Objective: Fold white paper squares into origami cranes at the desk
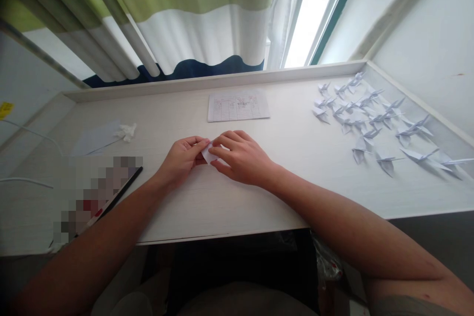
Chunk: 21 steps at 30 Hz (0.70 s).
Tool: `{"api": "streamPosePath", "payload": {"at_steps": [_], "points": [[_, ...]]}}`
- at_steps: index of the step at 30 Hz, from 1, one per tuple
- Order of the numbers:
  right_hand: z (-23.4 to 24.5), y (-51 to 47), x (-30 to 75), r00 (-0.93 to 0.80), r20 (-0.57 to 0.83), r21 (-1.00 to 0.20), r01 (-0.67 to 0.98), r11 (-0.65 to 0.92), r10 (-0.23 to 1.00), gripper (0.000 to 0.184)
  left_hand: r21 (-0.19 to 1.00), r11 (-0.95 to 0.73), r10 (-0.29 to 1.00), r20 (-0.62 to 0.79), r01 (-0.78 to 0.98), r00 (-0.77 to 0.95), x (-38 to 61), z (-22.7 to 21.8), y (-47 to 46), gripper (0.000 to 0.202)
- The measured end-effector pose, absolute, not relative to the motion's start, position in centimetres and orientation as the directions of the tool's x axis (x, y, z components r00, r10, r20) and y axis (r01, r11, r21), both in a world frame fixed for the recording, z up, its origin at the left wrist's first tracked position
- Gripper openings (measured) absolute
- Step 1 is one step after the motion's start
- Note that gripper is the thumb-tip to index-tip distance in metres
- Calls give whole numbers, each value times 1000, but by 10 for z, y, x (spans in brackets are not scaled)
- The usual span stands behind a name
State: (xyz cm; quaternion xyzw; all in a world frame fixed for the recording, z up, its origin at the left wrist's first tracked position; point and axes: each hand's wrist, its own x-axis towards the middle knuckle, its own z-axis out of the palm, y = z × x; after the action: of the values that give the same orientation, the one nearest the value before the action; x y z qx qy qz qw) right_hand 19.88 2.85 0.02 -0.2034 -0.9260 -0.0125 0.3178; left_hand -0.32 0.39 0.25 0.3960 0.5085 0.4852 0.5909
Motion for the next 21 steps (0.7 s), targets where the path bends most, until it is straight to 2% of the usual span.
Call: {"api": "streamPosePath", "payload": {"at_steps": [3, 9, 13, 16, 21], "points": [[0, 30, 200, -732, 606, -42, 364, 931, 313, 13, 939, 257, 966, -254, -230, 42, -4, 5, 3, 33], [-1, 33, 202, -700, 650, -40, 356, 934, 295, 11, 889, 306, 952, -297, -341, 81, -5, 11, 2, 21], [0, 34, 204, -726, 631, 2, 354, 935, 273, 21, 878, 315, 948, -311, -361, 71, -5, 12, 2, 18], [3, 34, 205, -717, 637, -36, 339, 940, 284, 22, 876, 326, 944, -320, -356, 76, -6, 13, 2, 21], [5, 34, 206, -674, 682, -88, 311, 946, 284, 17, 857, 323, 945, -271, -402, 182, -8, 16, 0, 20]]}}
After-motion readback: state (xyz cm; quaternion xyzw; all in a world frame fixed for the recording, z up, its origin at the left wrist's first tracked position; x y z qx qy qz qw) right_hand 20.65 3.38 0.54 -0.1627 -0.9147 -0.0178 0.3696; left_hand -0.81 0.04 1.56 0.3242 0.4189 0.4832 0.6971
